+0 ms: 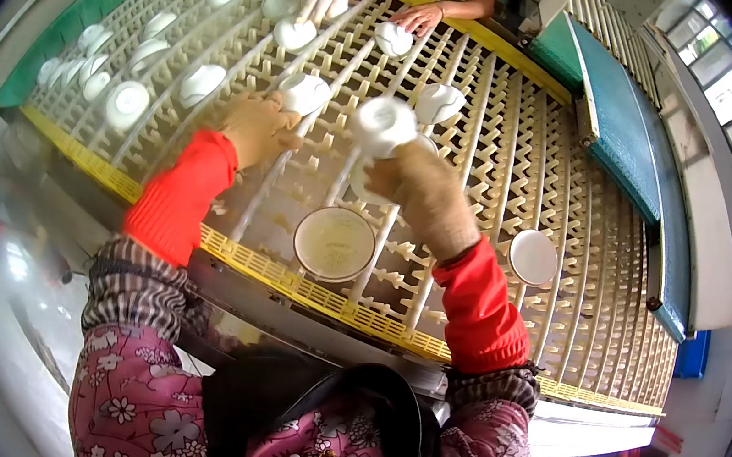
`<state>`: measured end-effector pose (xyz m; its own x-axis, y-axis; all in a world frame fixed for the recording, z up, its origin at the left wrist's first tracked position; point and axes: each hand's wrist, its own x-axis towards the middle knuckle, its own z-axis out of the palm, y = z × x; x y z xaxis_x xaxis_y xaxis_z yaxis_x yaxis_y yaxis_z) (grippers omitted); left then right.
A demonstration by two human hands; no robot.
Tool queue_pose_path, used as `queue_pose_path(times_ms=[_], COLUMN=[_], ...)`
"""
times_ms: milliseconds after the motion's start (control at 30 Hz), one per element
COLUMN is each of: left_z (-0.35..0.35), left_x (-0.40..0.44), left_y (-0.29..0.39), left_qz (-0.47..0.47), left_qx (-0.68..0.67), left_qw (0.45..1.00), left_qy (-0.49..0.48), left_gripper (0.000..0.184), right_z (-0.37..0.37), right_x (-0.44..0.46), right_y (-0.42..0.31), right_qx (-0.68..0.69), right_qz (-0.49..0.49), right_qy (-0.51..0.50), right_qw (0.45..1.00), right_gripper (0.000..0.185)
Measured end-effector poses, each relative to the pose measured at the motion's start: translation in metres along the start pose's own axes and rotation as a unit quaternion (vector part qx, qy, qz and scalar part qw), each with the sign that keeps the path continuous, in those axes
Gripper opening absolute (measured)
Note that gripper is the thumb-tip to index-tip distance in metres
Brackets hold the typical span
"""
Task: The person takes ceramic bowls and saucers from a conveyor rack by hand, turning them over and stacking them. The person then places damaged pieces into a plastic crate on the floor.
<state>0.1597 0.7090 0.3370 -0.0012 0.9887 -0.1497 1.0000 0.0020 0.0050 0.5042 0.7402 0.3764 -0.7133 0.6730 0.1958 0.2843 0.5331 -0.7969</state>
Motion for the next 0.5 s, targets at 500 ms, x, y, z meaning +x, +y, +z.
queue_pose_path(times_ms=[500], left_z=[-0.047], left_x=[-0.053], left_y=[0.081], left_qz=[0.170], left_qx=[-0.014], left_qw=[0.984], left_qy=[0.056], left_gripper=[0.075], right_z=[-0.116], right_x=[-0.189], right_y=[0.048], right_qx=[-0.449], right_qz=[0.129], right_qy=[0.142], right_qw=[0.873], right_gripper=[0.065])
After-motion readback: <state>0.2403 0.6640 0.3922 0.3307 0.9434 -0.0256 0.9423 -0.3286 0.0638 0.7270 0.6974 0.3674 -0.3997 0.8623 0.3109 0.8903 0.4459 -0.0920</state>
